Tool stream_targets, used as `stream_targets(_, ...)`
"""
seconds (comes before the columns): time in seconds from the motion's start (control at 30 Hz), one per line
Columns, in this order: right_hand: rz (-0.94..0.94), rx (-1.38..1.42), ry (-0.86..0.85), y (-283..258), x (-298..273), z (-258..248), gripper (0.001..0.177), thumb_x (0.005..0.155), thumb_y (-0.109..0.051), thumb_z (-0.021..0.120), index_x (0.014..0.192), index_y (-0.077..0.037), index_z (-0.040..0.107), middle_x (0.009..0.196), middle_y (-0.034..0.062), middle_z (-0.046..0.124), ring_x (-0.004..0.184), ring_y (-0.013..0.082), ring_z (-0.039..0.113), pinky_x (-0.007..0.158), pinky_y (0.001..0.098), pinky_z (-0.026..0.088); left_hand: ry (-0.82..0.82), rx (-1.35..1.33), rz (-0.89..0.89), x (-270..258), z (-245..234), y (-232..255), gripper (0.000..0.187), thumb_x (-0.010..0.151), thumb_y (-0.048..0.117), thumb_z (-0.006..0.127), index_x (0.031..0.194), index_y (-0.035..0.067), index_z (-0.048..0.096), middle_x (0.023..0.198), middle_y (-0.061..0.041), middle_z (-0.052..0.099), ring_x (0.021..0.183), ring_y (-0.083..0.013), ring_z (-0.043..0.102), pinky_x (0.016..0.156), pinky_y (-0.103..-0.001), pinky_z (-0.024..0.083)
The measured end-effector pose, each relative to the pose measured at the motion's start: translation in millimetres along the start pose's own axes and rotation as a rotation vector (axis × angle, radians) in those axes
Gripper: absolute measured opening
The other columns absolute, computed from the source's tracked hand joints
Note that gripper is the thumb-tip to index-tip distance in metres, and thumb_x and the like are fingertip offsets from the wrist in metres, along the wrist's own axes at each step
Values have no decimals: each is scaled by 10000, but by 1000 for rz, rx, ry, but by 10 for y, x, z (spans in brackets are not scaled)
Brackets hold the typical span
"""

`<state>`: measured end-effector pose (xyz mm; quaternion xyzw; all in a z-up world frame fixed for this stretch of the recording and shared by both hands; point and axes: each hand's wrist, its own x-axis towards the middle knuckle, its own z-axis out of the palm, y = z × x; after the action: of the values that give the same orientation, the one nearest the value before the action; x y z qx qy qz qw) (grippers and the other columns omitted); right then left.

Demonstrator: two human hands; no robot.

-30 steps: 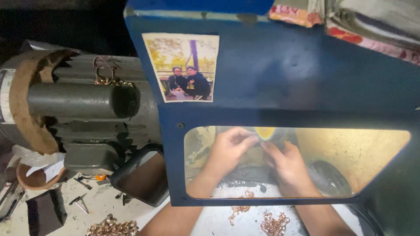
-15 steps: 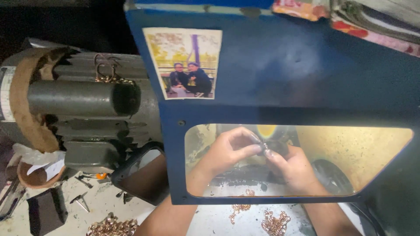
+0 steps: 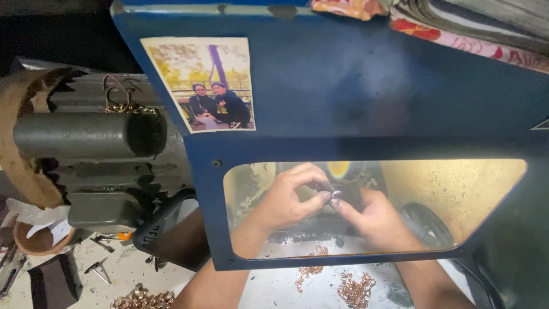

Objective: Polishing a small jewelry component using a bench-mounted polishing machine inside a protective enclosure.

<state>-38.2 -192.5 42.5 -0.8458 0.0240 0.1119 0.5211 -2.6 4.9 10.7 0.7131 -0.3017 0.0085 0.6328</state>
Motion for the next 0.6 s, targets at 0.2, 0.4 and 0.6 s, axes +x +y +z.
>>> stream_targets(0.2, -231, -149, 160, 13, -44, 122, 288, 866, -256, 774, 698, -22, 759, 564, 141, 711, 561, 170, 650, 598, 349, 588, 54, 211, 71, 24, -7, 58, 104, 875, 214, 713, 891, 111, 716, 877, -70, 696, 847, -246, 723, 800, -406, 617)
stream_targets(0.4, -116, -119, 202, 18, -27, 198, 299, 858, -269, 763, 710, -10, 758, 575, 167, 699, 562, 189, 605, 614, 366, 559, 49, 274, 60, 41, -25, 19, 116, 862, 205, 750, 845, 100, 704, 883, -108, 683, 845, -289, 730, 790, -430, 625)
stream_targets(0.6, 31, 38, 178, 230, 57, 204, 352, 895, -296, 720, 700, -3, 725, 579, 152, 668, 592, 220, 572, 635, 390, 542, 24, 101, -126, 51, 0, -21, 115, 916, 228, 740, 970, 131, 772, 996, -126, 743, 994, -307, 735, 901, -461, 591)
